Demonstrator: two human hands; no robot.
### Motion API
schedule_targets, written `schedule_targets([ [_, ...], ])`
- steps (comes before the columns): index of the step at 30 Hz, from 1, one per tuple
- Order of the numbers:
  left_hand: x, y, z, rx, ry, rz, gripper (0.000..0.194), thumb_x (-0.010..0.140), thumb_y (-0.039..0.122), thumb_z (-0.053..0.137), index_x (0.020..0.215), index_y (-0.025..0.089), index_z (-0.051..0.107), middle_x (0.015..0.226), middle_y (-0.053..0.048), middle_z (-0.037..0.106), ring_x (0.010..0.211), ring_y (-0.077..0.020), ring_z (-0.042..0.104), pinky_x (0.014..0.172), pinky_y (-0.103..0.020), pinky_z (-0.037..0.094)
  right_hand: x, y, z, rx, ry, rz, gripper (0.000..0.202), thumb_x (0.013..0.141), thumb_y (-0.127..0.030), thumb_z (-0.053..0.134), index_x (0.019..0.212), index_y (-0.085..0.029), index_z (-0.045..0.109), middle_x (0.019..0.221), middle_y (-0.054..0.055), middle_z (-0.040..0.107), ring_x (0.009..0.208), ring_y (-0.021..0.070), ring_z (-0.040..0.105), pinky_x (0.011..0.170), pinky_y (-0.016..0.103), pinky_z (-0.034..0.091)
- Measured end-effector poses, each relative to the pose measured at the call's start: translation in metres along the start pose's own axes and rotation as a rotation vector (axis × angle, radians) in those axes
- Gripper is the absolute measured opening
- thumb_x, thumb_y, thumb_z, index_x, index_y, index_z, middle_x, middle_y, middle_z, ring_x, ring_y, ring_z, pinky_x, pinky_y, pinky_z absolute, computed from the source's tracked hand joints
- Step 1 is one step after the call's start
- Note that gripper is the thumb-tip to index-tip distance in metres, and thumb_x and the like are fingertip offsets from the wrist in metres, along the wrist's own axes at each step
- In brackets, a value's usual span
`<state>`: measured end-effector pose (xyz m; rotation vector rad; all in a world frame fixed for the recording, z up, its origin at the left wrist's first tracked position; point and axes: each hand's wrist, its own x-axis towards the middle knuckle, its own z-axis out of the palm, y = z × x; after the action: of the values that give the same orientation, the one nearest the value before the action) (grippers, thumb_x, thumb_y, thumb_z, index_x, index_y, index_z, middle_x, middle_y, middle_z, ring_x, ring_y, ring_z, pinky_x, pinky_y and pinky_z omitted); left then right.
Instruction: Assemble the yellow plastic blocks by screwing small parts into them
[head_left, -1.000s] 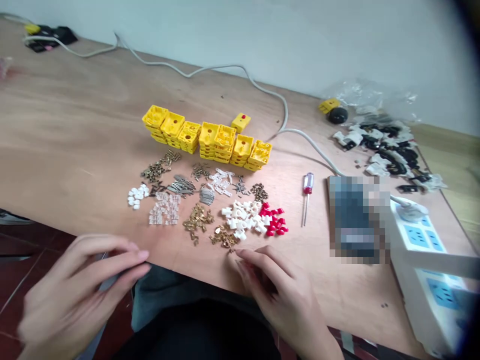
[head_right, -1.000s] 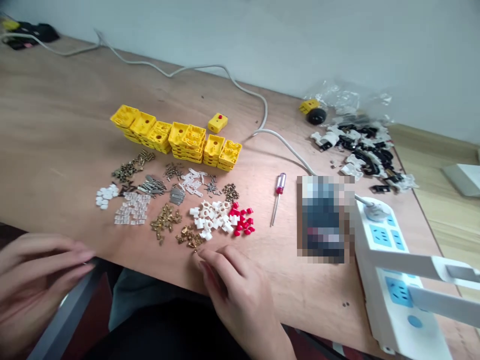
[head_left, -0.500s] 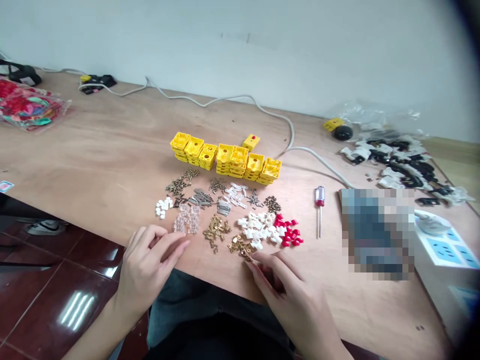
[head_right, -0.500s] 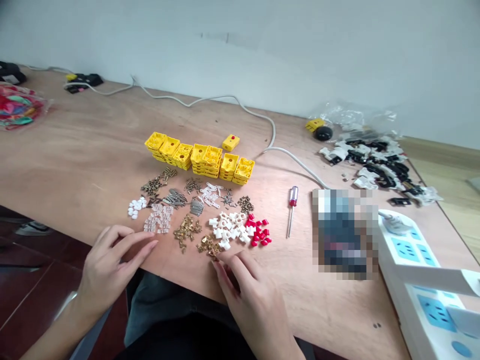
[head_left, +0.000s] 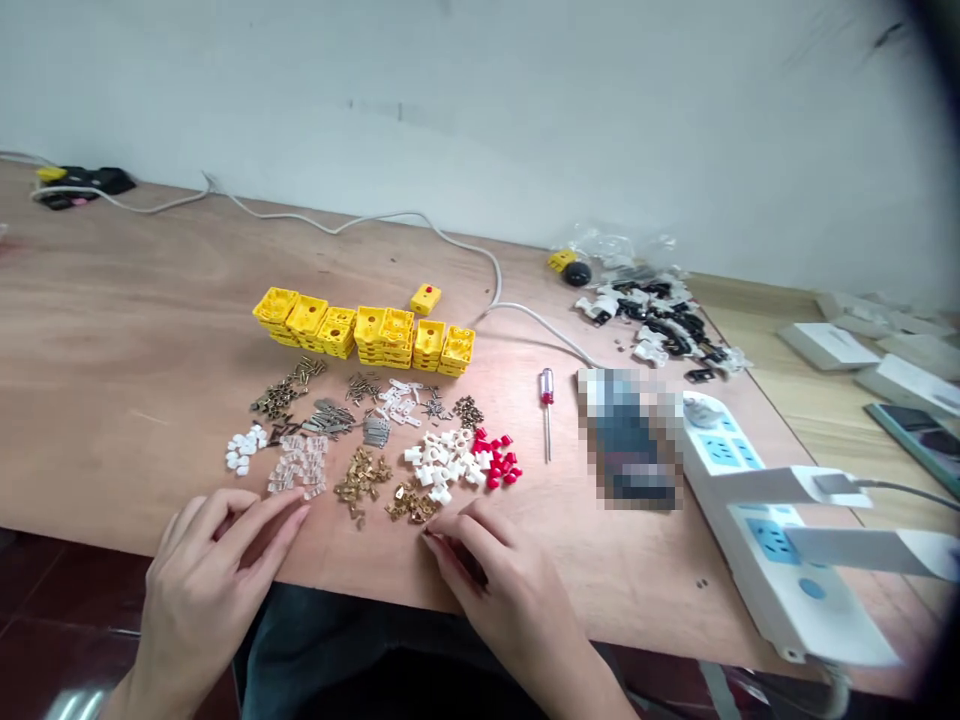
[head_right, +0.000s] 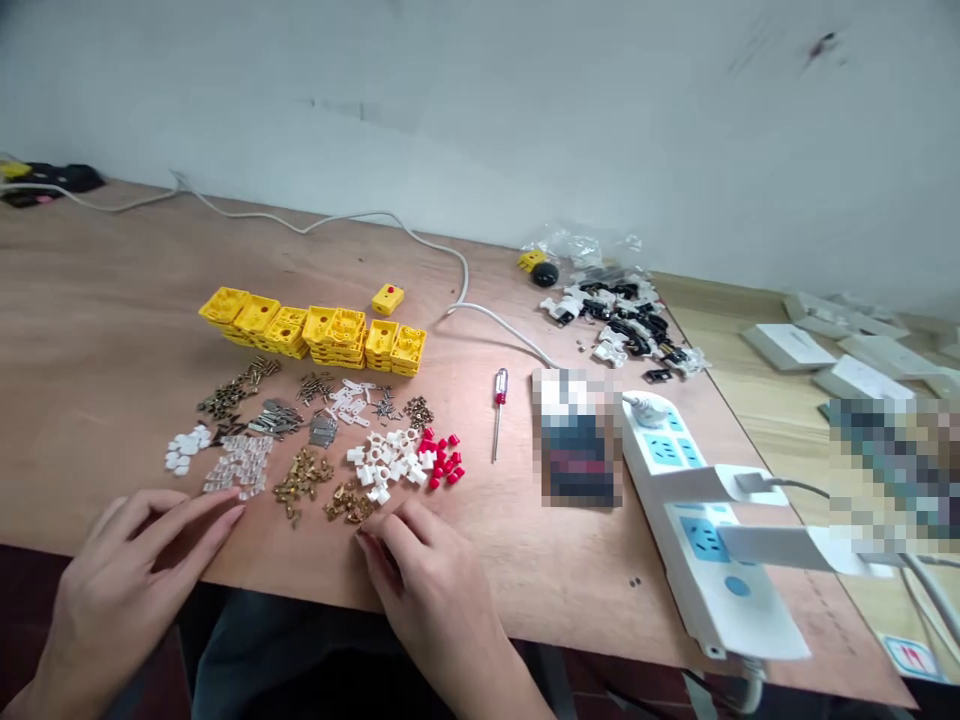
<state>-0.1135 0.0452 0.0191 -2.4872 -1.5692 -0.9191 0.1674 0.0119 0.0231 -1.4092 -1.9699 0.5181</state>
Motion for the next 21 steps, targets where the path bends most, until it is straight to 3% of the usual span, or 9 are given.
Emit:
schedule_targets([
  [10, -0.0042, 0.0057, 0.0017, -0.018, -0.021, 0.051, 0.026, 0.107, 0.039, 0.049, 0.107, 0.025, 0.071, 0.091, -0.008, 0.069, 0.084, -0.0297, 0.060, 0.080, -0.045, 0.044, 0.0015, -0.0005, -0.0012, -0.006, -0.032, -0.009, 0.019, 0.103, -0.020, 0.050, 0.099, -0.020, 0.069, 0.093, 0.005, 0.070, 0.082, 0.0158, 0.070, 0.071, 0.027, 0.059],
  [16, -0.0020, 0.0086, 0.0038, -0.022, -0.034, 0.028, 0.026, 0.105, 0.042, 0.051, 0.115, 0.025, 0.068, 0.098, -0.008, 0.070, 0.087, -0.0296, 0.062, 0.084, -0.046, 0.046, -0.0001, 0.0016, -0.0004, -0.014, -0.029, -0.013, 0.021, 0.104, -0.023, 0.050, 0.095, -0.021, 0.070, 0.088, 0.004, 0.069, 0.077, 0.0153, 0.068, 0.068, 0.026, 0.058],
  [21, 0.0015, 0.0093, 0.0047, -0.024, -0.039, 0.042, 0.025, 0.105, 0.041, 0.052, 0.109, 0.025, 0.071, 0.097, -0.009, 0.069, 0.086, -0.0293, 0.062, 0.082, -0.046, 0.047, 0.0001, -0.0001, -0.0006, -0.010, -0.058, 0.009, 0.018, 0.103, -0.020, 0.051, 0.101, -0.021, 0.069, 0.094, 0.005, 0.069, 0.082, 0.0151, 0.068, 0.072, 0.026, 0.058],
])
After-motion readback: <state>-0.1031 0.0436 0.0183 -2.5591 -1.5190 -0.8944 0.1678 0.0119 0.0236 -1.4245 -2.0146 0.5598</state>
